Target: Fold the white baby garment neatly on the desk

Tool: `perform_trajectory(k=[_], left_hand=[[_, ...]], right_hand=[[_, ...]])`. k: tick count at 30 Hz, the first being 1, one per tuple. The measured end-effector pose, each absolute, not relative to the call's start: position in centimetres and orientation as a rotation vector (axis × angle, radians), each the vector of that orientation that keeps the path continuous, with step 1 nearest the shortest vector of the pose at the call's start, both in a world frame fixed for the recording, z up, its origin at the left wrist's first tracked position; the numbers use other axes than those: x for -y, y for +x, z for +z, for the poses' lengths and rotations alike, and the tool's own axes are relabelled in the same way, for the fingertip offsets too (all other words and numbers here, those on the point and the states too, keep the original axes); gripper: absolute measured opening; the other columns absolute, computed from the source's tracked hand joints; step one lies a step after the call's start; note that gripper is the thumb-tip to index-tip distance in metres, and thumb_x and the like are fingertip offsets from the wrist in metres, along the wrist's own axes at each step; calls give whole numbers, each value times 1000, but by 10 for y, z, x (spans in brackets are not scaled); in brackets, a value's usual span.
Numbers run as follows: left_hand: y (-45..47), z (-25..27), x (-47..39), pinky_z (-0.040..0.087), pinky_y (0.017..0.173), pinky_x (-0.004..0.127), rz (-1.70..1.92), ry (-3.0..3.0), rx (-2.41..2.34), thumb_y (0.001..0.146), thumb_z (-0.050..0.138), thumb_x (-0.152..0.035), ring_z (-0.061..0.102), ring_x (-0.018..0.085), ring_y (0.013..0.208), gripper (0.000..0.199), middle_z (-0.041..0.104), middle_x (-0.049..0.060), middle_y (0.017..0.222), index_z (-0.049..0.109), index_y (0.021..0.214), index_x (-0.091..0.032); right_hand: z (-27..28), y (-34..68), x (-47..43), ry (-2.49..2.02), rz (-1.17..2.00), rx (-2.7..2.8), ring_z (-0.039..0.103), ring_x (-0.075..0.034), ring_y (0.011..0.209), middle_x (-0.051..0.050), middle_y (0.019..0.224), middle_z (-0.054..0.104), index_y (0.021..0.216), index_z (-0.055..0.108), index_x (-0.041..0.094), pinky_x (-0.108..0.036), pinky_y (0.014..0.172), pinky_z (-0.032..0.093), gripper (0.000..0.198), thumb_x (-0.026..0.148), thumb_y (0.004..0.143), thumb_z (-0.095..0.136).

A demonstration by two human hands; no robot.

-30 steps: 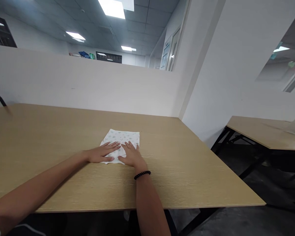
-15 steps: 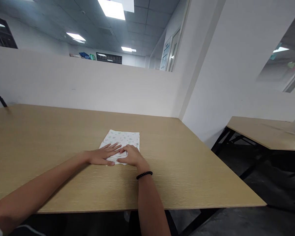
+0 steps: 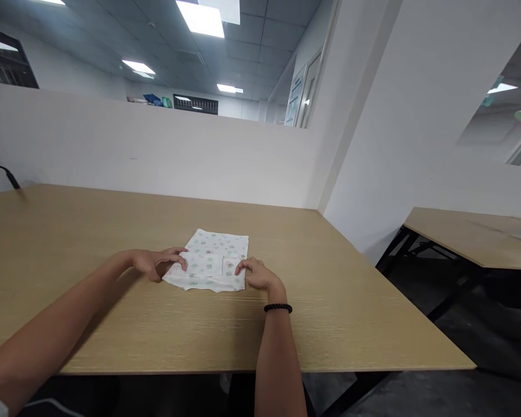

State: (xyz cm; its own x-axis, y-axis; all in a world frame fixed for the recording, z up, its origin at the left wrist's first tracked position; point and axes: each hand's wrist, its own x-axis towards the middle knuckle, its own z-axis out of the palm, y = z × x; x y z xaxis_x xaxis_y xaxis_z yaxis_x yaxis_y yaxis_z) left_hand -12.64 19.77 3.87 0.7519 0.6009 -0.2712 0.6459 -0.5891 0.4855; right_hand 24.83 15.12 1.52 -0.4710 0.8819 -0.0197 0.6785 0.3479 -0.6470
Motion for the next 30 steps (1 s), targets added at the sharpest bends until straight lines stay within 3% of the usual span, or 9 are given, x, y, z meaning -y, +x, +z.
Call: perform_trajectory(k=[5,9,15,18,23,30], left_hand=[[-131,33,-204,24,113,42,46,2340,-954,63,68,-24,15,33,144,46,23,5,154,67,108,-25],[-135,27,-210,18,116,43,177,2292,-925,69,72,-36,15,32,144,29,27,6,153,71,94,-23],[-131,30,-210,28,111,37,393,2135,-829,80,63,-56,33,27,136,39,43,10,143,67,91,-19],[-125,34,-207,29,110,38,364,2062,-745,84,58,-59,39,26,133,41,53,11,134,64,94,-19],[-117,36,-201,24,112,38,16,2227,-567,67,77,-51,35,28,134,53,52,8,133,62,109,-22],[-107,37,-197,36,103,35,71,2326,-521,64,75,-49,50,26,112,53,56,6,118,59,106,-20]], right_hand=[[11,245,-152,-1222,933,2363,50,-23,112,-3,109,57,97,75,28,-36,103,35,44,4,61,63],[4,243,-155,-1218,936,2301,48,-25,116,-4,112,55,93,77,30,-39,108,29,31,25,62,81],[-2,241,-165,-1112,824,1996,53,-22,108,-6,110,56,82,76,23,-37,104,34,26,41,65,82],[0,239,-164,-1069,828,1825,57,-21,96,-5,99,62,82,73,19,-34,91,41,31,46,67,77],[2,235,-160,-1035,1108,1748,57,-19,75,-2,79,65,81,70,16,-28,70,43,37,50,67,76],[-4,235,-167,-1011,1142,1621,54,-15,67,-1,73,63,82,66,16,-23,60,39,46,58,65,74]])
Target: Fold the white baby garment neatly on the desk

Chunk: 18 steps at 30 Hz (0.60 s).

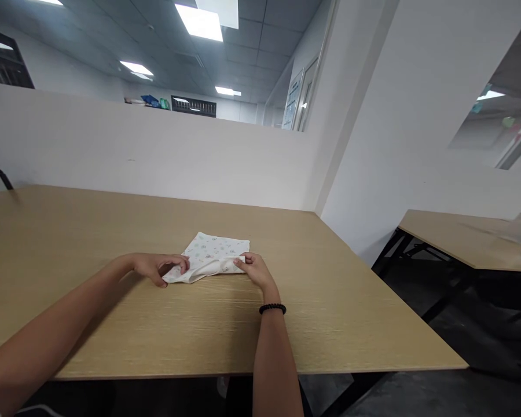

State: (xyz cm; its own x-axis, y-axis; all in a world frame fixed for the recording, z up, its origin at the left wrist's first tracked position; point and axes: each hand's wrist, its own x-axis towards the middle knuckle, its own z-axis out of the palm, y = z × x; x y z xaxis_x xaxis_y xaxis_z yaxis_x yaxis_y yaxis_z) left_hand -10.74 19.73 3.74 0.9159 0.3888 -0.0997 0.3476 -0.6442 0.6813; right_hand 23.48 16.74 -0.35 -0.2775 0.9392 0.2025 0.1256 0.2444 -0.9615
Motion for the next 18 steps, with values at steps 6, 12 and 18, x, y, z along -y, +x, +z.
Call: perform_trajectory(k=[6,12,18], left_hand=[[-108,39,-196,31,109,36,191,2132,-683,73,69,-52,44,27,129,40,62,8,119,64,97,-20],[-118,33,-200,38,103,38,392,1941,-800,71,65,-70,53,27,120,57,66,8,114,63,97,-20],[-114,33,-195,48,93,37,621,1674,-845,68,69,-68,60,29,110,66,67,13,114,60,109,-17]], right_hand=[[-3,237,-168,-1001,1191,1549,57,-15,68,-1,76,65,81,67,17,-23,62,41,43,54,64,76],[3,235,-158,-1005,1282,1508,59,-16,71,-2,77,66,79,66,17,-24,63,43,41,52,61,79],[12,233,-154,-833,1354,1382,59,-15,69,-1,76,65,77,65,18,-24,65,44,37,49,63,80]])
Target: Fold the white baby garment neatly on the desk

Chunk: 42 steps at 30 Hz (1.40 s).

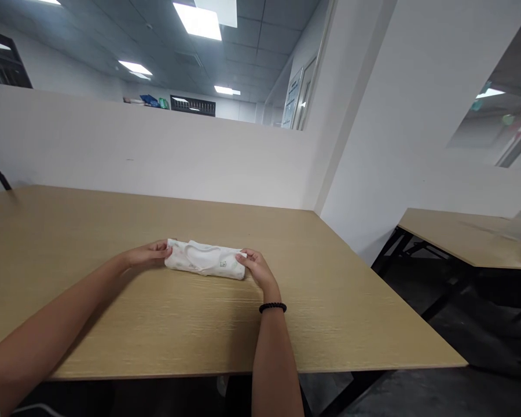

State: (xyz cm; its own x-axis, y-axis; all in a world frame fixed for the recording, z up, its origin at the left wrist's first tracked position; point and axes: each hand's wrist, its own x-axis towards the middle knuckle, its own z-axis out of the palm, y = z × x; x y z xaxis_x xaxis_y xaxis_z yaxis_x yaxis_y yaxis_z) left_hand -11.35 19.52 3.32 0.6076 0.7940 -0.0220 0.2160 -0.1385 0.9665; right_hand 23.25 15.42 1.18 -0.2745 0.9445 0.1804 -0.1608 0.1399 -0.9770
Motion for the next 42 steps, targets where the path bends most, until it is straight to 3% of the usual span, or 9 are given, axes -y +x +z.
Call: perform_trajectory(k=[4,8,12,16,20,27,31,36,42], left_hand=[[-95,25,-195,49,95,40,769,1466,-798,66,73,-66,58,31,115,73,62,17,124,55,118,-18],[-78,8,-201,52,93,38,829,1285,-897,62,79,-61,62,30,111,71,64,17,121,56,113,-17],[-74,-3,-208,56,85,37,787,1290,-1039,55,86,-50,66,30,102,64,69,16,108,58,100,-14],[-77,-5,-209,57,86,38,888,1304,-1146,52,89,-37,66,28,101,66,68,14,109,52,102,-16],[-76,-3,-206,56,88,41,880,1351,-1168,51,89,-30,65,28,104,74,66,12,112,46,111,-19],[-72,6,-205,55,87,39,789,1271,-1100,57,82,-36,65,30,104,57,69,14,108,55,102,-16],[-74,9,-206,55,84,38,703,1327,-1061,56,80,-35,66,30,99,51,70,15,102,57,97,-15],[-69,5,-200,53,80,40,848,1704,-1425,62,68,-32,65,30,94,59,66,13,103,46,114,-15],[-56,11,-185,41,101,43,674,2202,-1643,67,64,-32,50,35,121,81,46,17,132,33,140,-18]], right_hand=[[9,228,-159,-808,1375,1224,60,-15,68,-2,75,66,83,63,18,-25,63,46,42,53,65,77],[-8,225,-169,-1104,1220,1140,61,-18,64,-3,71,65,83,57,18,-26,56,47,43,59,72,66],[-25,226,-180,-1348,1070,1165,61,-18,61,-2,70,63,89,51,19,-26,52,46,28,39,74,64],[-30,230,-187,-1383,991,1193,62,-17,67,1,73,63,98,49,20,-25,58,47,36,18,65,63],[-30,230,-188,-1389,925,1318,63,-16,75,1,82,65,100,51,21,-25,65,48,40,11,62,57],[-24,225,-182,-1275,999,1295,59,-15,60,2,67,60,95,47,21,-23,52,43,22,26,74,53],[-25,225,-181,-1366,871,1346,60,-16,62,0,68,60,94,49,20,-24,54,44,18,30,79,48],[-27,230,-181,-1495,653,1472,56,-16,67,3,64,56,87,57,21,-27,67,45,16,22,71,55],[-25,233,-181,-1569,441,1711,63,-20,87,-7,96,70,95,67,19,-30,82,46,22,16,78,54]])
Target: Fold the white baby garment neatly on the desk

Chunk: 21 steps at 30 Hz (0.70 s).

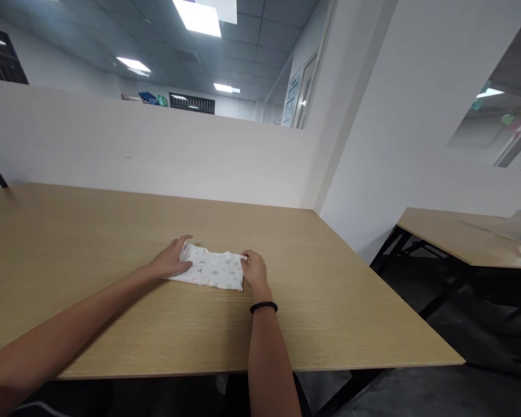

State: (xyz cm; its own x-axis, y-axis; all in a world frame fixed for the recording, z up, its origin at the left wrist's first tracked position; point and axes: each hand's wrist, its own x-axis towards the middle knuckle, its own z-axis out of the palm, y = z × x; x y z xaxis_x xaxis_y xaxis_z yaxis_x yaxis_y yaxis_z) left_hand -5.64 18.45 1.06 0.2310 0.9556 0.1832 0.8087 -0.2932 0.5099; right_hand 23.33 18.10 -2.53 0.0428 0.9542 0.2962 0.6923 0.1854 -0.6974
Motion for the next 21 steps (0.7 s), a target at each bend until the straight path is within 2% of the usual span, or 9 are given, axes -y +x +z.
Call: perform_trajectory(k=[4,7,12,15,18,21], left_hand=[[-55,5,-185,31,110,43,499,2356,-1597,75,56,-37,38,35,133,65,44,17,137,45,136,-17],[-58,0,-192,25,111,49,337,2392,-1658,77,54,-43,27,40,138,65,38,19,145,48,136,-16],[-65,-2,-199,23,111,52,187,2341,-1647,81,48,-55,25,39,140,76,32,20,151,37,145,-17],[-67,-1,-198,18,111,56,127,2339,-1690,81,44,-63,10,40,144,87,14,22,157,24,150,-13],[-68,2,-194,12,110,63,103,2387,-1737,81,42,-67,-6,43,143,93,-9,21,157,20,152,-11],[-64,7,-188,2,112,61,212,2609,-1624,88,37,-62,-11,38,144,85,-10,15,157,15,153,-13]], right_hand=[[-28,234,-182,-1550,473,1733,64,-22,100,-9,107,71,98,72,19,-31,90,46,29,15,85,47],[-30,234,-183,-1558,491,1728,65,-22,100,-9,107,71,99,74,20,-32,91,46,32,12,84,48],[-29,234,-182,-1564,489,1732,66,-21,96,-8,104,72,97,75,19,-30,89,48,32,7,80,50],[-29,234,-180,-1569,447,1734,66,-20,95,-8,102,72,97,74,18,-30,91,47,32,6,79,51],[-27,233,-178,-1569,275,1707,60,-22,106,-11,110,69,107,70,16,-36,100,42,32,9,80,53],[-21,223,-175,-1484,132,1696,47,-26,126,-15,129,57,122,63,15,-42,109,34,39,22,84,58]])
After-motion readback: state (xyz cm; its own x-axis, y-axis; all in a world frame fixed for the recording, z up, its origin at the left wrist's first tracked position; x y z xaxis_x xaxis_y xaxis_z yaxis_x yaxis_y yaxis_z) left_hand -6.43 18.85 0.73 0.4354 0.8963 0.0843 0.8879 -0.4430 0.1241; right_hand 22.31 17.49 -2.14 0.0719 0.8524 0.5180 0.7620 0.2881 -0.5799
